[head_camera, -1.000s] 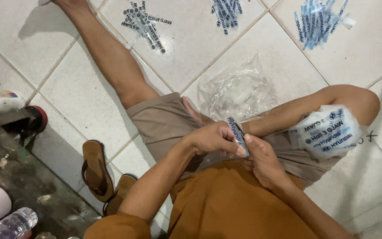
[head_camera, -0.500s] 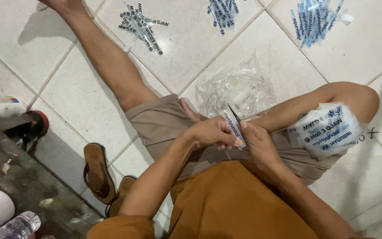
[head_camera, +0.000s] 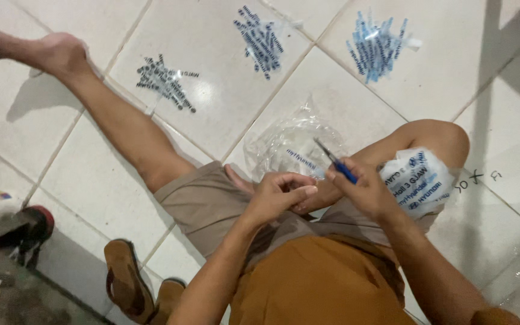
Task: The person sits on a tiled floor and uses scissors to cut small rectangular stickers from a larger sheet. The cut stickers are placed on the floor in small piles. The person repeatedly cuts stickers and arranges them on the floor.
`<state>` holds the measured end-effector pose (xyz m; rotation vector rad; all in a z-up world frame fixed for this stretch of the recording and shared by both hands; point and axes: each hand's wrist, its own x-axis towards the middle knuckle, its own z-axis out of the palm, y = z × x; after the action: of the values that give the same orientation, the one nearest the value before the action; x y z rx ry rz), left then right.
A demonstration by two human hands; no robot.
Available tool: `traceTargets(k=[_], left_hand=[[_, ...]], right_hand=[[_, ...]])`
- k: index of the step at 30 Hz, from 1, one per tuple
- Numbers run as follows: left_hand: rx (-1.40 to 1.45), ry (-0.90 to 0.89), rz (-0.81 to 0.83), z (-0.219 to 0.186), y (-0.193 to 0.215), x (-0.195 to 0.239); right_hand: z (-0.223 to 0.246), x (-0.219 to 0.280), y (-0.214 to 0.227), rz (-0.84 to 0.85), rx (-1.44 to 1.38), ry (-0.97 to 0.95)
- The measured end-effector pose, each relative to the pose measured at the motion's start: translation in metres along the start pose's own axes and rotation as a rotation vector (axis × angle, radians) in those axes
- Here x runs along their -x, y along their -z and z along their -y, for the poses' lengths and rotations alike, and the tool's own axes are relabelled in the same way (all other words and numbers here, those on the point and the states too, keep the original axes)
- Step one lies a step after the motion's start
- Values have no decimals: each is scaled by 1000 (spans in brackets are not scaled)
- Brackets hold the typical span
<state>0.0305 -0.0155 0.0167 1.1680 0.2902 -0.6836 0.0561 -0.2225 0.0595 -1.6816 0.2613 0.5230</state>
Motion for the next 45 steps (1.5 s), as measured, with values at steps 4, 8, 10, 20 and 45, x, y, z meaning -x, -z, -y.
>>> traceTargets(k=[4, 8, 10, 20, 45], left_hand=[[-88, -114, -110, 8, -1, -4], [-118, -107, -224, 13, -5, 3], [-94, -77, -247, 31, 1, 2], [-313, -3, -334, 24, -5, 28], [-1275, -602, 45, 63, -143, -56]], right_hand=[[35, -64, 47, -214, -52, 106], [7, -170, 108, -442, -144, 49], [-36, -215, 134, -473, -51, -35], [34, -84, 181, -451, -9, 68], [-93, 58, 165, -586, 73, -46]])
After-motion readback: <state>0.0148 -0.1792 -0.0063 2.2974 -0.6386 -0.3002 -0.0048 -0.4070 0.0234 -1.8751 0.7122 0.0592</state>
